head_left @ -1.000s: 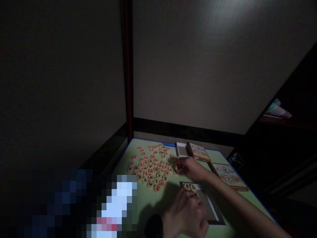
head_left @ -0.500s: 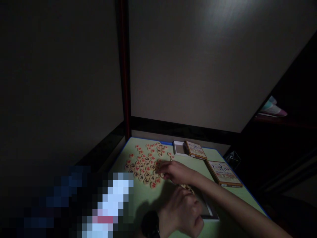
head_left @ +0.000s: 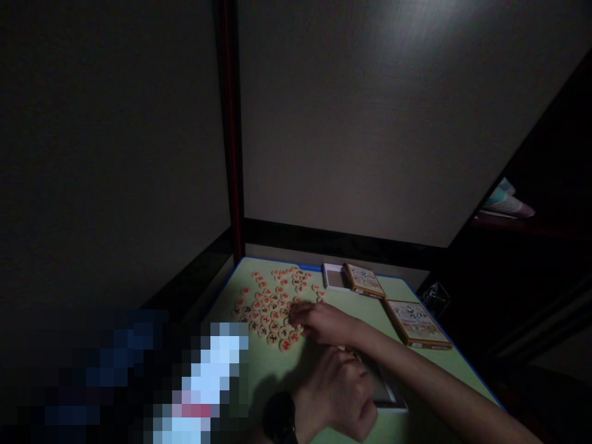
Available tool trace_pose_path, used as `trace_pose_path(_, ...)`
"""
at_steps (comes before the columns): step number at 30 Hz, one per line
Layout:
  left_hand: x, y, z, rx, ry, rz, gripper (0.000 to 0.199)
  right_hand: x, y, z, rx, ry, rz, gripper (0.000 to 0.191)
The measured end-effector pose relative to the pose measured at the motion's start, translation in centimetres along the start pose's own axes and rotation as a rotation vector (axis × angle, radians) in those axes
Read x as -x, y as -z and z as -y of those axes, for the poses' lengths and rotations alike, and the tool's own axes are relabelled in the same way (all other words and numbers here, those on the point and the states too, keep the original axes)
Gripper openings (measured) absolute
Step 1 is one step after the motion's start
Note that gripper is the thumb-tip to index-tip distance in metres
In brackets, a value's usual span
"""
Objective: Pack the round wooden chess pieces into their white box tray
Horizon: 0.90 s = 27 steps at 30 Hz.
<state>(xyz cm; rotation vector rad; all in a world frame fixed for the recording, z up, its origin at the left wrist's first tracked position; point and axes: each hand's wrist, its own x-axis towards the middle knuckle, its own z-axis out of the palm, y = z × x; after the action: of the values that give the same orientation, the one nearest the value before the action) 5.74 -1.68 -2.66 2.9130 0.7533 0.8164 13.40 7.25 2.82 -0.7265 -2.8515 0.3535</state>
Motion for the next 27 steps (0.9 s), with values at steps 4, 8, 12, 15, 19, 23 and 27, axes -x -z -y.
trace_pose_path(4,0.0,-0.2,0.2,-0.006,-0.023,-0.075,0.018,-0.2,-0.8,-0.2,0.002,0.003,0.017,0.029)
trace_pose_path(8,0.0,-0.3,0.2,-0.006,-0.082,-0.193,0.014,0.0,-1.1,0.0,0.028,-0.071,0.010,0.028)
trace_pose_path(12,0.0,0.0,0.4,-0.002,-0.054,-0.369,0.010,1.3,0.1,-0.1,-0.034,-0.150,-0.133,0.024)
trace_pose_path(15,-0.5,0.8,1.1,0.052,0.211,-0.525,0.011,3.5,1.2,-0.5,-0.120,-0.243,-0.327,0.018)
trace_pose_path(19,-1.9,1.9,2.8,0.459,0.659,-0.643,0.016,7.0,1.2,-0.2,-0.232,-0.345,-0.554,0.021)
trace_pose_path(23,-2.7,2.5,3.8,1.306,0.799,-0.631,0.030,8.9,-0.4,1.5,-0.169,-0.372,-0.719,0.020)
trace_pose_path(27,-2.3,3.2,3.4,1.674,0.781,-0.487,0.040,9.0,-1.8,3.0,-0.055,-0.337,-0.820,0.022)
